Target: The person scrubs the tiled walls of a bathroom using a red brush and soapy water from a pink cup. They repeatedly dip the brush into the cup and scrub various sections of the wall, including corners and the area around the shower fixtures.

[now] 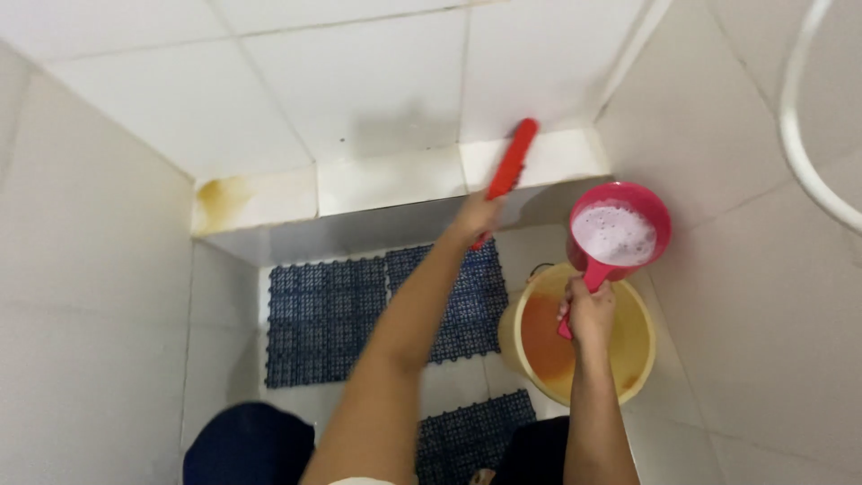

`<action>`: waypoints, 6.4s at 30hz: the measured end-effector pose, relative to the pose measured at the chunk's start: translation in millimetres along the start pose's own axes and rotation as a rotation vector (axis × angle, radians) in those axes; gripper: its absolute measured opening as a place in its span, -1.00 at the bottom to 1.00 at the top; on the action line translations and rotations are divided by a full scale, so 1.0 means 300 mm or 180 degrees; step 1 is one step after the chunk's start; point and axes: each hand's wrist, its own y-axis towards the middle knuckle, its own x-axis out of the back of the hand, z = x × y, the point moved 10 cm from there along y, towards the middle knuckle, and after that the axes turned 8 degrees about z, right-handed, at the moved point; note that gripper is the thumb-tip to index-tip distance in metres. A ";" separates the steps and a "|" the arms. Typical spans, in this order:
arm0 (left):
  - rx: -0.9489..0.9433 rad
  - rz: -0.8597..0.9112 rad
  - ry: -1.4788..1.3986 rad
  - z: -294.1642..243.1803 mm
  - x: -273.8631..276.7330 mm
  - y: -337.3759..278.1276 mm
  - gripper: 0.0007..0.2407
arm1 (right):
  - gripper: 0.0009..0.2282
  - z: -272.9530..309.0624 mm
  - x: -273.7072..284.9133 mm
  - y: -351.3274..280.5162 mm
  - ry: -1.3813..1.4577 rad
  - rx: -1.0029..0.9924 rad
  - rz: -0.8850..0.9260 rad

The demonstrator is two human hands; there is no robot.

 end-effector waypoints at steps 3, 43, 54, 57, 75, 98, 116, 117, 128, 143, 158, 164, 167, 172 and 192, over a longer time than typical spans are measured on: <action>0.0361 -0.0698 0.0205 0.161 0.424 -0.287 -0.67 | -0.89 -0.041 -0.033 0.058 0.0081 -0.0084 0.0210; 0.0751 -0.2146 0.2892 -0.835 1.064 -1.305 -0.63 | -0.85 -0.076 -0.666 -0.072 -0.0298 -0.0927 0.1741; 0.0697 -0.1862 0.4019 -0.367 1.402 -0.840 -0.57 | -0.88 0.138 -0.782 -0.048 -0.1176 -0.1026 0.2129; 0.0678 -0.1633 0.4151 -0.242 1.423 -0.825 -0.60 | -0.82 0.263 -0.855 -0.008 -0.1882 -0.1191 0.2197; -0.0697 -0.3216 0.2526 -0.808 1.422 -1.201 -0.55 | -0.89 0.818 -1.108 -0.046 -0.0669 -0.1081 0.2307; 0.0217 -0.1605 0.1907 0.096 1.048 -0.716 -0.64 | -0.85 -0.061 -0.673 -0.001 0.0209 -0.1307 0.2050; 0.0125 -0.4139 0.0110 -0.042 1.192 -1.059 -0.49 | -0.87 -0.104 -0.743 -0.107 0.0231 -0.1513 0.2334; 0.0254 -0.3996 -0.0338 -0.116 1.099 -1.081 -0.46 | -0.86 -0.105 -0.742 -0.097 0.0207 -0.1491 0.2328; 0.0050 -0.3624 -0.1100 0.152 1.183 -1.144 -0.59 | -0.87 -0.121 -0.669 -0.087 0.0249 -0.1466 0.2120; -0.0204 -0.2545 0.1196 0.047 0.501 -0.696 -0.47 | -0.88 -0.133 -0.556 0.006 -0.0110 -0.1177 0.1746; 0.1477 -0.2971 0.2695 0.010 1.329 -1.310 -0.43 | -0.84 -0.144 -0.557 -0.001 -0.0069 -0.1286 0.1680; 0.1477 -0.2784 0.2279 -0.023 1.205 -1.190 -0.38 | -0.94 -0.105 -0.493 -0.005 0.0103 -0.1215 0.1557; 0.0894 -0.2812 0.1739 0.070 1.144 -0.997 -0.49 | -0.94 -0.084 -0.481 -0.021 0.0114 -0.1168 0.1468; 0.1256 -0.1853 0.1678 0.010 0.539 -0.623 -0.50 | -0.84 -0.108 -0.447 0.053 -0.0183 -0.1026 0.1386; -0.0010 -0.0599 0.2826 0.103 0.114 -0.043 -0.50 | -0.87 0.231 -0.262 0.171 -0.0950 -0.0585 0.0326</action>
